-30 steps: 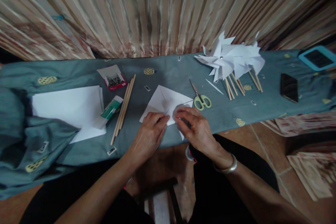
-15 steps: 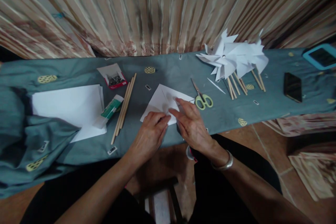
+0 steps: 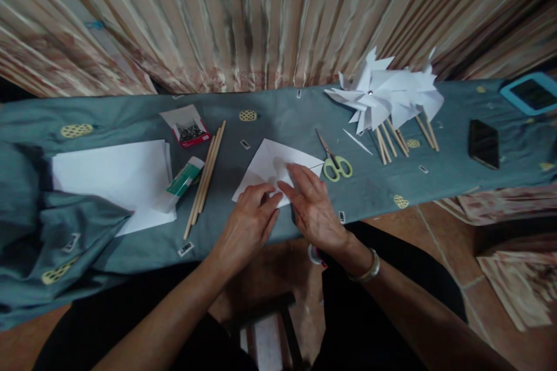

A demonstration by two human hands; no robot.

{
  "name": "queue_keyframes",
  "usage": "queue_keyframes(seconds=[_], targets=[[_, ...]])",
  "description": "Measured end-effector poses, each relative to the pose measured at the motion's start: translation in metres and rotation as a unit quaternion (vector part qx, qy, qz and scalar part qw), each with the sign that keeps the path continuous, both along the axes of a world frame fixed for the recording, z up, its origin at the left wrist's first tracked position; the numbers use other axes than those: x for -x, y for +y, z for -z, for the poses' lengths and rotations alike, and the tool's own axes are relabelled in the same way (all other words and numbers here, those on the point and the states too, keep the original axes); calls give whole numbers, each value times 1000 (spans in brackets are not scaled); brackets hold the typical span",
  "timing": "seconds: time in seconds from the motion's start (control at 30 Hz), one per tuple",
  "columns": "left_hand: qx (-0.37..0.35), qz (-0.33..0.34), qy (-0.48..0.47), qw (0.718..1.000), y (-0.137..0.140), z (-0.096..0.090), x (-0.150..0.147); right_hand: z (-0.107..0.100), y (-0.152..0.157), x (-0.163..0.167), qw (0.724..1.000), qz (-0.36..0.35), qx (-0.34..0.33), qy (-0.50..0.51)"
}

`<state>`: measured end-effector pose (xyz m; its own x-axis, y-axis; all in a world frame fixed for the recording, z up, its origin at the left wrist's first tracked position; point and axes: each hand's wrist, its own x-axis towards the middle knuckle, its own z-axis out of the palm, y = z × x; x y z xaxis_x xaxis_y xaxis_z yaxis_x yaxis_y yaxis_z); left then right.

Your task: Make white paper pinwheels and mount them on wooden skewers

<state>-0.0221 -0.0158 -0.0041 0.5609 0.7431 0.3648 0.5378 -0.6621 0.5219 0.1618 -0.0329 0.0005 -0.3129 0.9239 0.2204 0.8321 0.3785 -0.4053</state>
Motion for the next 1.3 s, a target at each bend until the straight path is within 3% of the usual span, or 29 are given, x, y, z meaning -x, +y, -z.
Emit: queue_keyframes(seconds=[0.23, 0.43, 0.63, 0.73, 1.03, 1.17, 1.3], targets=[[4, 0, 13, 1000, 1, 1, -1, 2, 5, 2, 1000, 1, -27, 4], [-3, 9, 15, 1000, 5, 1, -1, -6, 10, -2, 1000, -15, -12, 23], [-17, 26, 35, 999, 10, -2, 1, -17, 31, -22, 998, 67, -17, 15], [-13, 44, 39, 998, 15, -8, 7, -17, 38, -29, 998, 69, -4, -9], [-51, -18, 82, 995, 38, -16, 44, -24, 4, -31, 1000, 11, 1, 23], [-102, -42, 72, 991, 26, -27, 42, -26, -1, -26, 1000, 5, -16, -5], [-144, 12, 82, 986, 5, -27, 29, -26, 2, -23, 999, -12, -32, -1]])
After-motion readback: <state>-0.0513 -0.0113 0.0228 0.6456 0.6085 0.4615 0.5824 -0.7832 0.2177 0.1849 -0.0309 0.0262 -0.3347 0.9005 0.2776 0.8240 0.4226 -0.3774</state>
